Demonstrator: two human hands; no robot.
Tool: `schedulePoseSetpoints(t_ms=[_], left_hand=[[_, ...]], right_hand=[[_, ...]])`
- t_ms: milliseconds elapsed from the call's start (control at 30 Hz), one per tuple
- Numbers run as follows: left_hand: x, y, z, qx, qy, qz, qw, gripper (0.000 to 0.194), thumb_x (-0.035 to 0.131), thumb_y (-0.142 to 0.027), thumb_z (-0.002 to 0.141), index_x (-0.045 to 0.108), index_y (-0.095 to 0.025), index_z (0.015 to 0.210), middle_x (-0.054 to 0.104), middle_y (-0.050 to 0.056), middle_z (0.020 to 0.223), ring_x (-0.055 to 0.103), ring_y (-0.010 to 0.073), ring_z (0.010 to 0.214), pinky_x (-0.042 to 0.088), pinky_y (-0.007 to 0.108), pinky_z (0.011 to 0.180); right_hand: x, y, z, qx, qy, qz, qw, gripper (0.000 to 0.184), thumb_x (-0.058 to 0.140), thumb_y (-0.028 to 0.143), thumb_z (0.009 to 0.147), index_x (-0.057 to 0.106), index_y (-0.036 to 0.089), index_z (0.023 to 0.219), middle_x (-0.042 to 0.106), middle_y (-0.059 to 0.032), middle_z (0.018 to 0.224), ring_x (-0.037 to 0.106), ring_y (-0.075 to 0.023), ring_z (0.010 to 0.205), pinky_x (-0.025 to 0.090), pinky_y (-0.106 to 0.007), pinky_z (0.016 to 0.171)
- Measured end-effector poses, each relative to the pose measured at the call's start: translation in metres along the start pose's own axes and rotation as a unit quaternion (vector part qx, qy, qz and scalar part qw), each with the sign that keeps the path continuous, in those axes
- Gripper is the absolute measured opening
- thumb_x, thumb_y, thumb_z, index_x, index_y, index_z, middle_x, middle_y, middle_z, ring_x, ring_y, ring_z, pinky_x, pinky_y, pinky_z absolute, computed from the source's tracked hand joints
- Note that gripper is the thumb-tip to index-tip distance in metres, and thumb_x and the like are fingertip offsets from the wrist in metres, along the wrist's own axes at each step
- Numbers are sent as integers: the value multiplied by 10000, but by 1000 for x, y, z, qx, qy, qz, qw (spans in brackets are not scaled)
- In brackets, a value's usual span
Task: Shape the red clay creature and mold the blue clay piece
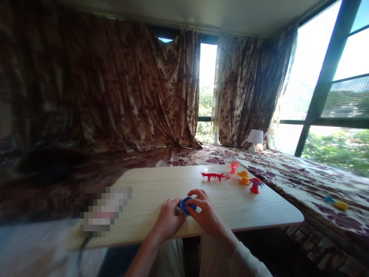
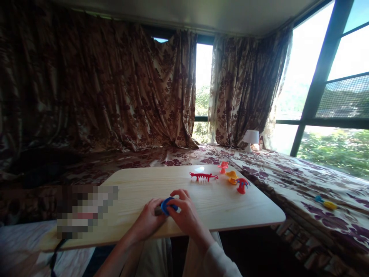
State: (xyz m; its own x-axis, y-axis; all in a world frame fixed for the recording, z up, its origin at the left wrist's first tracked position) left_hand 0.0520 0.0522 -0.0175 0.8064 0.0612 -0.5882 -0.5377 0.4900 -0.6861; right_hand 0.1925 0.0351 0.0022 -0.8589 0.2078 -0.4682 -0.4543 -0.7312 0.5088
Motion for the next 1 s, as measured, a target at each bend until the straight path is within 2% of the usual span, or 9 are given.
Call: schedulePoseSetpoints(t_ms=[133,267,567,733,1000], left_hand=[[0,1,0,4,3,-3,1000,349,587,-152,671,710,-221,991,707,60,981,601,247,967,433,365,907],[-1,2,0,5,-2,-8,1000,375,544,-129,694,693,-204,1030,698,76,1025,601,245,994,431,366,924],[0,-2,-1,-4,-6,-6,1000,332,621,-167,667,675,-217,991,695,70,1000,593,259,970,431,376,897],[0,-2,-1,-7,-7,-7,1000,239,614,-202,702,673,-215,933,690,57,923,597,244,923,440,350,859],[0,-1,-1,-2,-7,-13,1000,318,633,-170,674,691,-232,981,708,52,983,602,247,952,439,343,871]], right_hand=[[1,0,-1,3,1,3,1000,177,689,84,738,723,233,828,614,-59,1025,528,-223,1024,470,-361,887],[0,1,-1,-3,-2,5,1000,262,657,51,739,710,233,920,609,-61,1049,532,-217,1027,466,-362,909],[0,-1,-1,3,-7,12,1000,264,638,26,740,715,251,855,610,-59,1038,541,-223,1018,497,-343,848],[1,-2,0,10,-7,19,1000,260,659,13,724,715,237,846,612,-62,1040,532,-225,1027,476,-361,888],[2,-4,-2,9,-12,28,1000,270,648,9,714,720,247,818,622,-56,1028,540,-227,1015,485,-365,874]])
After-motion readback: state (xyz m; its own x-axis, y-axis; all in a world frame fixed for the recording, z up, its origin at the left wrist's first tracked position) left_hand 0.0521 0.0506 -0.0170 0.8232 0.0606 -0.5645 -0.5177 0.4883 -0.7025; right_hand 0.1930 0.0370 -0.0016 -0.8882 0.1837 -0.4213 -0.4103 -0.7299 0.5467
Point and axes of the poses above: each hand's wrist, its own z-axis towards the middle knuckle, its own x-axis out of the palm, y = z × x, the point moved 5 cm from there along z, towards the middle knuckle
